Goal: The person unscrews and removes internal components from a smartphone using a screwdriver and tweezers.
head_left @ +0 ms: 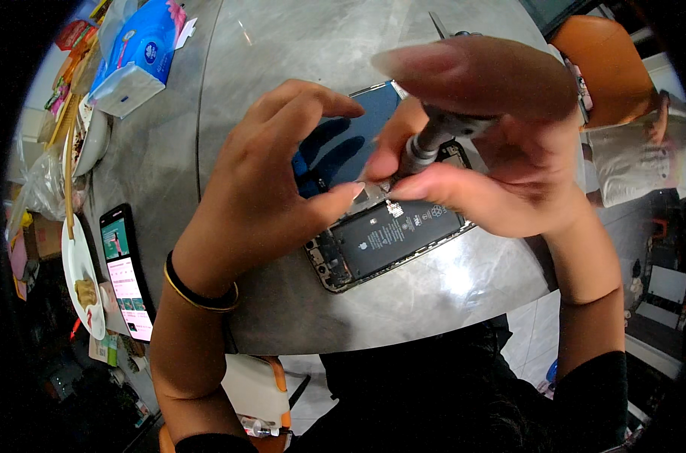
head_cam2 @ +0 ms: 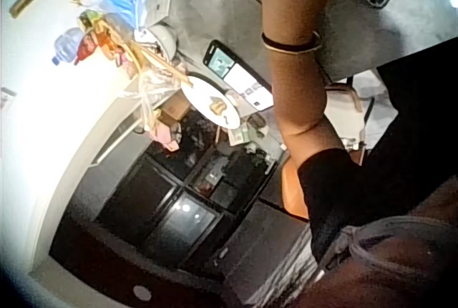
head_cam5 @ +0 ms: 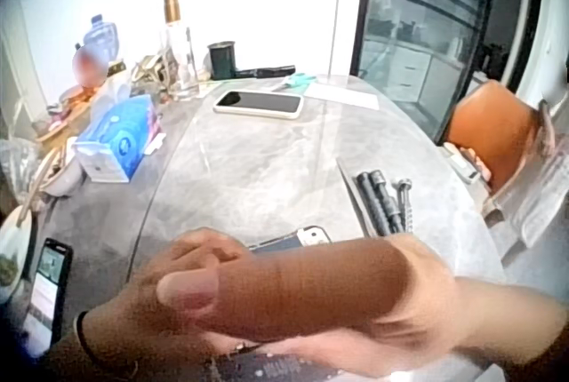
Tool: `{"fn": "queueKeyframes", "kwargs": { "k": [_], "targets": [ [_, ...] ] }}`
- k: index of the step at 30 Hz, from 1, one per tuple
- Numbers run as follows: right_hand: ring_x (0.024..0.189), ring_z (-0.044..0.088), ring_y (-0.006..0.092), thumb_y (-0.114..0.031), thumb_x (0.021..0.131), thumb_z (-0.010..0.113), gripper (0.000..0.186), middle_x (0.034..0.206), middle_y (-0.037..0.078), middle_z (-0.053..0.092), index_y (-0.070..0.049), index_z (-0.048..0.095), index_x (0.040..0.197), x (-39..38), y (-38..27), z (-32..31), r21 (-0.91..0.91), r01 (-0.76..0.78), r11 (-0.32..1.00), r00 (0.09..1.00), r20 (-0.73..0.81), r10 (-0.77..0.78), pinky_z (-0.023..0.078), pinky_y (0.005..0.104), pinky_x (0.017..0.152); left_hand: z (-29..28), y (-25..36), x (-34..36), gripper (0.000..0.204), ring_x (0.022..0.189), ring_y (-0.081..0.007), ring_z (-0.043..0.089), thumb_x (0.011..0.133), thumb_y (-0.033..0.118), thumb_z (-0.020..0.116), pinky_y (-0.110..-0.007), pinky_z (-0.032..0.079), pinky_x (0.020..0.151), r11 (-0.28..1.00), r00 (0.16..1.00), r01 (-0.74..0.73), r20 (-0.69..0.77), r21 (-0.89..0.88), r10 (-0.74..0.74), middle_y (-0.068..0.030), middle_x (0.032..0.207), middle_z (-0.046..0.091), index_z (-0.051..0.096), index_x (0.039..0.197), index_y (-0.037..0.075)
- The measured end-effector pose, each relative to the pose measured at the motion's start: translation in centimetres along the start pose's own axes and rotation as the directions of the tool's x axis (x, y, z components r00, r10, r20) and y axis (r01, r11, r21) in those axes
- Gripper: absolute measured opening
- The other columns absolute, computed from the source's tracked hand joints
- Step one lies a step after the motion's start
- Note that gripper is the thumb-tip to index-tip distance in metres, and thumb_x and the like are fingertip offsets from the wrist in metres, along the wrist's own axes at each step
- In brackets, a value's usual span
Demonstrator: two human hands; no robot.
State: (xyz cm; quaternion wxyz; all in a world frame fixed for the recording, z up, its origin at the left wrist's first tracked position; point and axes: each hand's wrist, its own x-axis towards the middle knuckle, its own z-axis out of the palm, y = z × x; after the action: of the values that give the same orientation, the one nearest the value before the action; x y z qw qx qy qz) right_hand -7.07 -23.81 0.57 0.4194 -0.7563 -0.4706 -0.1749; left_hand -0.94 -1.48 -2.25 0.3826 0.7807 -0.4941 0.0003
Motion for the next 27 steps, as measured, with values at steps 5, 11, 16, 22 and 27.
{"fn": "queueKeyframes", "kwargs": {
  "k": [5, 11, 16, 22, 27],
  "targets": [
    [0.105, 0.062, 0.0299, -0.007, 0.071, 0.079, 0.084, 0.127, 0.024, 0.050, 0.000, 0.029, 0.138, 0.3, 0.4, 0.3, -0.044, 0.028, 0.999, 1.000, -0.003, -0.028, 0.057, 0.0351, 0.080, -0.3, 0.4, 0.3, 0.056, 0.099, -0.0252, 0.061, 0.061, 0.013, 0.083, -0.036, 0.047, 0.089, 0.991, 0.995, -0.086, -0.034, 0.103, 0.090, -0.0102, 0.104, 0.064, 0.059, 0.111, 0.004],
    [0.093, 0.066, 0.0286, -0.007, 0.071, 0.079, 0.080, 0.121, 0.022, 0.054, -0.001, 0.034, 0.136, 0.1, -0.2, 0.4, 0.003, -0.035, 0.999, 0.999, -0.016, 0.035, 0.058, 0.0358, 0.079, 0.0, -0.1, 0.0, 0.055, 0.093, -0.0223, 0.063, 0.061, 0.020, 0.086, -0.034, 0.049, 0.084, 0.996, 0.996, -0.072, -0.046, 0.060, 0.075, -0.0104, 0.103, 0.064, 0.060, 0.107, 0.005],
    [0.087, 0.067, 0.0246, -0.009, 0.065, 0.083, 0.081, 0.109, 0.017, 0.060, 0.000, 0.039, 0.133, 0.3, -0.3, 0.6, 0.000, -0.024, 1.000, 1.000, -0.016, 0.024, 0.058, 0.0337, 0.078, 0.1, 0.3, -0.2, 0.051, 0.096, -0.0213, 0.063, 0.060, 0.015, 0.084, -0.035, 0.048, 0.086, 0.998, 0.998, 0.063, 0.007, -0.021, -0.063, -0.0098, 0.105, 0.065, 0.061, 0.105, 0.005],
    [0.085, 0.067, 0.0246, -0.001, 0.072, 0.076, 0.083, 0.099, 0.018, 0.062, 0.001, 0.027, 0.139, -0.2, 0.1, 0.7, 0.115, -0.085, 0.990, 0.996, 0.002, 0.086, 0.057, 0.0323, 0.076, 0.2, -0.1, -0.1, 0.046, 0.099, -0.0295, 0.059, 0.064, 0.008, 0.074, -0.036, 0.049, 0.084, 0.996, 0.995, -0.091, -0.042, -0.009, 0.090, -0.0127, 0.107, 0.058, 0.058, 0.106, 0.004],
    [0.088, 0.066, 0.0241, -0.001, 0.070, 0.078, 0.093, 0.103, 0.019, 0.059, -0.001, 0.020, 0.142, -0.6, -1.1, -0.1, -0.006, -0.239, 0.971, 0.967, 0.093, 0.239, 0.057, 0.0316, 0.073, 0.1, 0.4, 0.3, 0.045, 0.099, -0.0293, 0.060, 0.064, 0.008, 0.074, -0.036, 0.048, 0.084, 0.998, 0.999, 0.032, 0.009, -0.048, -0.031, -0.0130, 0.107, 0.059, 0.059, 0.105, 0.004]
  ]
}}
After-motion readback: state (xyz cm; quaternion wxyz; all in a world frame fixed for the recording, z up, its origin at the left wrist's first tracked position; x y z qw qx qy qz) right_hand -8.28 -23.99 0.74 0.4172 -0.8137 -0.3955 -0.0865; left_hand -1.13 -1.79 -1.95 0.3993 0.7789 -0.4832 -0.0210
